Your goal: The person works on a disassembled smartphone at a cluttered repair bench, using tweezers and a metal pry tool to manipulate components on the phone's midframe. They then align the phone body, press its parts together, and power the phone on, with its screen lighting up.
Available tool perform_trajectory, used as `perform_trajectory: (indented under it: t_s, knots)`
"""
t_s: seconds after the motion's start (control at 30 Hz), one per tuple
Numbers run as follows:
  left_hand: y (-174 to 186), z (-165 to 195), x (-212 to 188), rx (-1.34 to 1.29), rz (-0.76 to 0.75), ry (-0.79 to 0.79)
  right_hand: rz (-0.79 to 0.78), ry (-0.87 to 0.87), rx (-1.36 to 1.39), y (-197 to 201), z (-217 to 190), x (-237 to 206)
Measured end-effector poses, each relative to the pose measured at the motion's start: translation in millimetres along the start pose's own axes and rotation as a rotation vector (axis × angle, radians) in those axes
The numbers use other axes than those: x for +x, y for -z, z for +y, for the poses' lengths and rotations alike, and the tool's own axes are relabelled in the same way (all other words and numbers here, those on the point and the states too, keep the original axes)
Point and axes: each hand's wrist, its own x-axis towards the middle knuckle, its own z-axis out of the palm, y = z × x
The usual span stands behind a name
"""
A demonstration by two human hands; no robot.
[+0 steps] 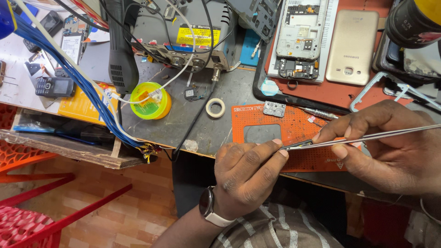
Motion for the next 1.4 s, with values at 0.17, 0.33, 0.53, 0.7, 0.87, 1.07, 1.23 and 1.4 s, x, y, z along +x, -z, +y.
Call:
perform_trajectory:
  t_s: [0.17,0.33,0.53,0.7,0.87,1.07,1.23,1.4]
  knots:
    - [-0.6,0.3,0.0,0.010,0.003,-0.002,-0.016,-0.016,-0.017,0.7,3.3,-1.3]
    - [-0.1,0.0,0.2,-0.004,0.005,0.000,-0.006,-0.039,-0.073,2.8,4.7,-3.3]
    - [-0.5,0.6,-0.9,-0.004,0.002,0.005,-0.010,0.005,-0.059,1.5,4.5,-2.9]
    - [-2.6,-0.3,-1.1,0.005,0.013,-0.003,0.011,-0.029,0.031,-0.1,2.6,-2.1]
    - [-2.9,0.2,-3.1,0.009,0.011,0.001,-0.015,-0.013,0.059,1.7,8.5,-5.4]
    - [-1.7,-0.2,1.4,-0.007,0.008,0.002,0.087,0.049,-0.135,17.0,6.2,-6.2]
    - [2.8,-0.8,2.5,-0.008,0.001,-0.008,0.221,0.112,-0.028,26.5,-13.8,-14.3]
    - [-6.8,1.9,-1.5,0.024,0.002,0.022,0.430,0.237,-0.086,32.2,-48.0,-43.8]
